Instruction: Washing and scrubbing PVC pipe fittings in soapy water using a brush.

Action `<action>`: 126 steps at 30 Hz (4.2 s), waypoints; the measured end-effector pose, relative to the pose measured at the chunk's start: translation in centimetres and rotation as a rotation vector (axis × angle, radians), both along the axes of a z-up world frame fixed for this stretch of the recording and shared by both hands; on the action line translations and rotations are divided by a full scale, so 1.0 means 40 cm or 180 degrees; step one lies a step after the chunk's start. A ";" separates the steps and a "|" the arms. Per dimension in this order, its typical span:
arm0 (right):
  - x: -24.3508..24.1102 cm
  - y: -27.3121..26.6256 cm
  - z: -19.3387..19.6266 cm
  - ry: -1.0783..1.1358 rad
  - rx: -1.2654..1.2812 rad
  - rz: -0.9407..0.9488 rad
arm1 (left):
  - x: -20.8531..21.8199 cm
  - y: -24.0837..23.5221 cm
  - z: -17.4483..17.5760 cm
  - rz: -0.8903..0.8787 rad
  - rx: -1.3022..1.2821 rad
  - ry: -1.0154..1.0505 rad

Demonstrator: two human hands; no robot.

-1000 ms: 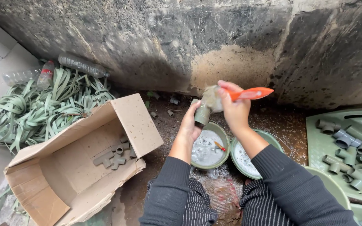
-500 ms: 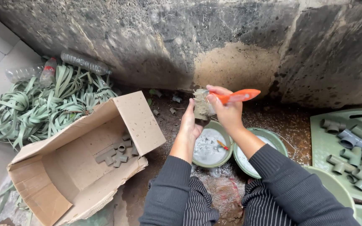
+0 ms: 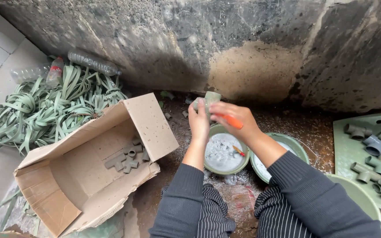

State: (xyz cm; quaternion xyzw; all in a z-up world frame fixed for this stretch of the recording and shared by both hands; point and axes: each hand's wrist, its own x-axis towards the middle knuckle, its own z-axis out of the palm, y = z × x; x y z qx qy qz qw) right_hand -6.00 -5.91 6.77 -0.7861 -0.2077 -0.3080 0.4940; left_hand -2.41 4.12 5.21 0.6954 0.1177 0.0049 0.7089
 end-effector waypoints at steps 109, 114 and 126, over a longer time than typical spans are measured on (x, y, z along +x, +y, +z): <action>0.078 -0.058 -0.614 0.1978 -0.1400 0.0002 | 0.035 -0.021 -0.064 0.0646 -0.1687 0.0791; 0.043 -0.046 -0.725 0.3275 -0.3847 -0.0656 | -0.066 -0.084 0.049 0.0077 -0.1876 0.1183; 0.206 -0.104 -0.565 0.3342 -0.2285 -0.0981 | 0.053 -0.040 -0.128 0.0020 -0.2836 0.1153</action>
